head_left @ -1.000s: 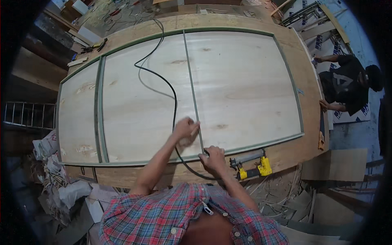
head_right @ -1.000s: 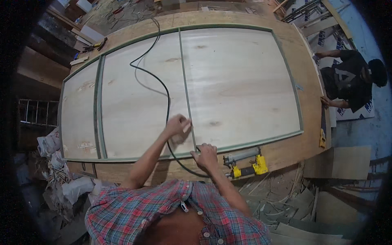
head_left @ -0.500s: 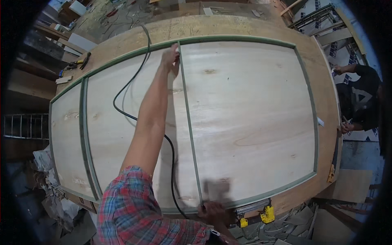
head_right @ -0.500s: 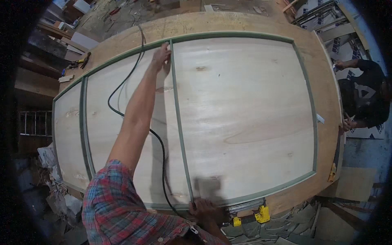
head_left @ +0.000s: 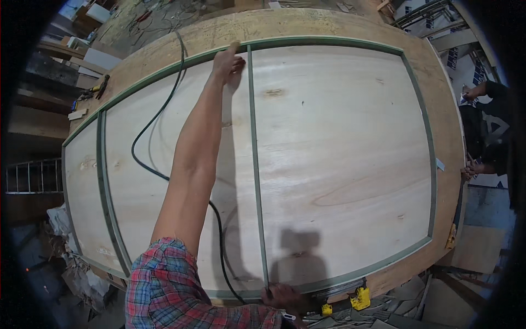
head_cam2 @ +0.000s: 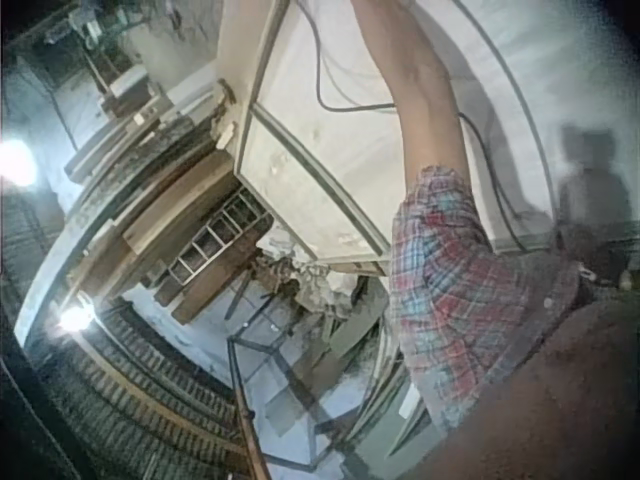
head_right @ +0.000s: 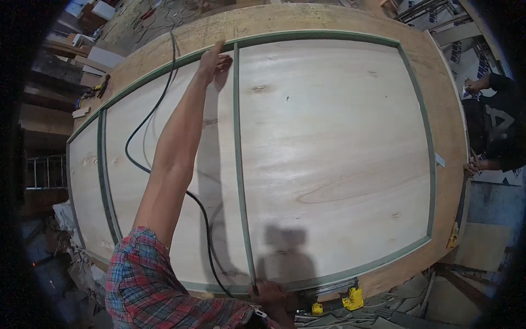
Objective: The person aligns wooden trim strips onto a large panel, uses a pneumatic nail gun to fasten them, and uses a hand saw to cut a trim strip to length.
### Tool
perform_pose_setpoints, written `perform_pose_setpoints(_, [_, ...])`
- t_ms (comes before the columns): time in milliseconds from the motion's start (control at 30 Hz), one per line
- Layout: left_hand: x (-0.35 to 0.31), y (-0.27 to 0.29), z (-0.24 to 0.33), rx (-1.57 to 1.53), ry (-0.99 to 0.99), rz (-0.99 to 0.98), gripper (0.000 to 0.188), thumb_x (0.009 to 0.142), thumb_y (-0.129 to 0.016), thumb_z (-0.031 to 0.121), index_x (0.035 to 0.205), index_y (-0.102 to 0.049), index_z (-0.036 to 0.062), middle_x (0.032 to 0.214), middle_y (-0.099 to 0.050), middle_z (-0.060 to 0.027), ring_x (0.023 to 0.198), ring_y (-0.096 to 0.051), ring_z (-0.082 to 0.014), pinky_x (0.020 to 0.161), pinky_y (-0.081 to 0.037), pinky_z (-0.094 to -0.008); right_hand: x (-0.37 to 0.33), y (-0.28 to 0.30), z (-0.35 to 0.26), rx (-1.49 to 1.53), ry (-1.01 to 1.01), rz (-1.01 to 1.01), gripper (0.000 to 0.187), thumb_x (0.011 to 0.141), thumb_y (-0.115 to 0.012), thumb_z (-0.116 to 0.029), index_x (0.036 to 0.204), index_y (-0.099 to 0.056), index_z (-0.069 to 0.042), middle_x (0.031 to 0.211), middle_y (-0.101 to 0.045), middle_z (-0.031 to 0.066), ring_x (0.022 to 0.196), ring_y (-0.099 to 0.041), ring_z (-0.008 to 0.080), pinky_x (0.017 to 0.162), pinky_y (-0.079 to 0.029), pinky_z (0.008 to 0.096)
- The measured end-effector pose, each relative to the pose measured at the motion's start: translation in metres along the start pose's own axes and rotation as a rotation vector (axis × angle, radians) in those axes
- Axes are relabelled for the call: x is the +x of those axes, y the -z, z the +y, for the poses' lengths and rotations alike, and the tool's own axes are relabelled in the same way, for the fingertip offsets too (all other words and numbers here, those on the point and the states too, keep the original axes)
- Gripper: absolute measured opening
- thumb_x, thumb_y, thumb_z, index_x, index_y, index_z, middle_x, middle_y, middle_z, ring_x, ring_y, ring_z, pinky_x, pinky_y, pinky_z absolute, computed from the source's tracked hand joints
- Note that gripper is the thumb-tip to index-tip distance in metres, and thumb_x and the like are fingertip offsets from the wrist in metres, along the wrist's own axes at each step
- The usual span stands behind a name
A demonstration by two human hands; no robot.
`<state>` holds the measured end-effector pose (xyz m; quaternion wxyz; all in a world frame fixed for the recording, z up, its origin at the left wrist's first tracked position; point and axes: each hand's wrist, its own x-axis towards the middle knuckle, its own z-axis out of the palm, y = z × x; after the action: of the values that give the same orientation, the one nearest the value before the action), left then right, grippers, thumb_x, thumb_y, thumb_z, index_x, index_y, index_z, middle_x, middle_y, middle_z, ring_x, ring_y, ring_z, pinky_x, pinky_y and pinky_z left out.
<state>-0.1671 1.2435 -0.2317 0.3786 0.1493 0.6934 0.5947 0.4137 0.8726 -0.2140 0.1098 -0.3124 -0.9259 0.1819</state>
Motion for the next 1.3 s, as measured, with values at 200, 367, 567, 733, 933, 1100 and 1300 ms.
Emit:
perform_pose_setpoints(200, [-0.016, -0.009, -0.005, 0.893, -0.399, 0.251, 0.049, 0.072, -0.072, 0.034, 0.107, -0.065, -0.0003, 0.094, -0.070, -0.0184, 0.093, -0.067, -0.0316, 0.084, -0.051, -0.0394, 0.001, 0.000, -0.001, 0.002, -0.016, -0.024, 0.023, 0.072, -0.070, -0.043, 0.072, -0.069, -0.020, 0.064, -0.060, -0.0026, 0.062, -0.062, 0.0163, 0.059, -0.048, 0.0322])
perform_pose_setpoints(367, [-0.022, -0.006, -0.011, 0.881, -0.375, 0.362, 0.041, 0.076, -0.069, 0.034, 0.103, -0.066, 0.0035, 0.098, -0.069, -0.0172, 0.096, -0.066, -0.0317, 0.086, -0.051, -0.0399, -0.010, -0.007, 0.007, 0.110, -0.028, 0.001, 0.020, 0.076, -0.069, -0.036, 0.089, -0.067, -0.021, 0.072, -0.061, -0.0038, 0.065, -0.062, 0.0146, 0.058, -0.049, 0.0310])
perform_pose_setpoints(567, [-0.024, -0.008, -0.013, 0.863, -0.367, 0.468, 0.036, 0.076, -0.068, 0.032, 0.100, -0.067, 0.0048, 0.095, -0.070, -0.0167, 0.093, -0.067, -0.0323, 0.085, -0.051, -0.0409, -0.018, -0.013, 0.015, 0.002, 0.154, -0.053, 0.021, 0.077, -0.069, -0.038, 0.078, -0.068, -0.018, 0.071, -0.062, -0.0036, 0.067, -0.061, 0.0143, 0.067, -0.045, 0.0337])
perform_pose_setpoints(733, [-0.022, -0.005, -0.012, 0.931, -0.314, 0.484, 0.039, 0.076, -0.067, 0.033, 0.103, -0.066, 0.0044, 0.099, -0.070, -0.0171, 0.097, -0.067, -0.0329, 0.087, -0.051, -0.0415, -0.011, -0.009, 0.005, 0.089, -0.007, 0.002, 0.022, 0.078, -0.068, -0.034, 0.093, -0.066, -0.018, 0.071, -0.060, -0.0047, 0.063, -0.060, 0.0131, 0.056, -0.045, 0.0333])
perform_pose_setpoints(933, [-0.032, -0.009, -0.024, 1.051, -0.366, 0.453, 0.044, 0.081, -0.066, 0.036, 0.107, -0.062, 0.0006, 0.094, -0.070, -0.0174, 0.092, -0.067, -0.0352, 0.085, -0.052, -0.0422, -0.006, -0.001, -0.002, 0.129, -0.098, 0.013, 0.026, 0.080, -0.068, -0.041, 0.081, -0.069, -0.015, 0.071, -0.060, -0.0005, 0.067, -0.059, 0.0208, 0.068, -0.046, 0.0404])
perform_pose_setpoints(1100, [-0.125, 0.008, -0.056, 0.938, -0.330, 0.166, 0.056, 0.080, -0.070, 0.044, 0.111, -0.062, -0.0017, 0.096, -0.070, -0.0206, 0.096, -0.067, -0.0338, 0.085, -0.051, -0.0395, -0.005, 0.005, -0.008, 0.168, -0.179, -0.018, 0.017, 0.076, -0.072, -0.026, 0.083, -0.069, -0.012, 0.074, -0.061, 0.0038, 0.072, -0.060, 0.0238, 0.069, -0.043, 0.0397])
perform_pose_setpoints(1300, [-0.371, 0.042, -0.101, 0.635, -0.416, -0.124, 0.029, 0.090, -0.061, 0.021, 0.108, -0.065, -0.0009, 0.091, -0.069, -0.0185, 0.084, -0.067, -0.0298, 0.076, -0.051, -0.0373, -0.008, 0.016, -0.013, 0.344, -0.159, 0.165, 0.012, 0.083, -0.064, -0.018, 0.077, -0.066, -0.008, 0.070, -0.060, 0.0085, 0.070, -0.060, 0.0286, 0.071, -0.042, 0.0422])
